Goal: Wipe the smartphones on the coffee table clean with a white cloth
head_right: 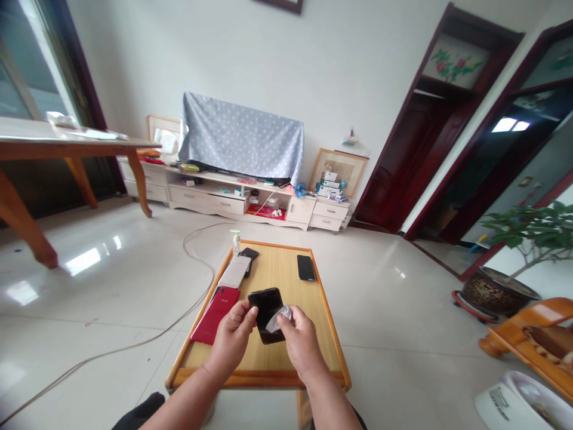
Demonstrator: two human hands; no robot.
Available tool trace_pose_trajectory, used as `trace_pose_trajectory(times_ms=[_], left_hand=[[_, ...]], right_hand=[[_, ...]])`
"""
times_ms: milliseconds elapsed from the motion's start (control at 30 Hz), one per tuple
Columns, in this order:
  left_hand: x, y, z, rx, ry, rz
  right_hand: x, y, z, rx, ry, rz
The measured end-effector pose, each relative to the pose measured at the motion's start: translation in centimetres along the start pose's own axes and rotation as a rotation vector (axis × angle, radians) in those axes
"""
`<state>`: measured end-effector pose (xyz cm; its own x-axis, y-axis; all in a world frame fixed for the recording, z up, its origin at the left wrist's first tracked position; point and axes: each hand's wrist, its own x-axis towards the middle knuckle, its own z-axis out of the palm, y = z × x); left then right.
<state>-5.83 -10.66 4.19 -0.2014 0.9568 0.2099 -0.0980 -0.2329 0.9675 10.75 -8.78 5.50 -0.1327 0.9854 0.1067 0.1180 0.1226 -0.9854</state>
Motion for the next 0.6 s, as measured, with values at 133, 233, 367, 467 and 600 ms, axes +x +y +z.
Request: trace_pose_trajectory(times_ms=[133, 233, 367, 467, 600], left_hand=[[0.1, 0.8, -0.1, -0.01, -0.05, -0.067], [0.2, 1.0, -0.5, -0.023, -0.031, -0.094], [0.4, -0.1, -0.7, 0.068, 0.009, -0.069], [0.2, -1.2, -0.6, 0.285, 0.017, -0.045], [-0.3, -2.2, -0.2, 0.444, 0.006, 0.019]], right_hand=[[-0.2, -0.1, -0.5, -0.272, 0.058, -0.19], [-0.4, 0.3, -1.2, -0.562, 0.113, -0.411], [-0.6, 2.0, -1.8, -0.79, 0.137, -0.572], [-0.9, 3.7, -2.0, -0.866, 0.151, -0.626], [-1.2, 5.6, -2.2, -0.897, 0.172, -0.651]])
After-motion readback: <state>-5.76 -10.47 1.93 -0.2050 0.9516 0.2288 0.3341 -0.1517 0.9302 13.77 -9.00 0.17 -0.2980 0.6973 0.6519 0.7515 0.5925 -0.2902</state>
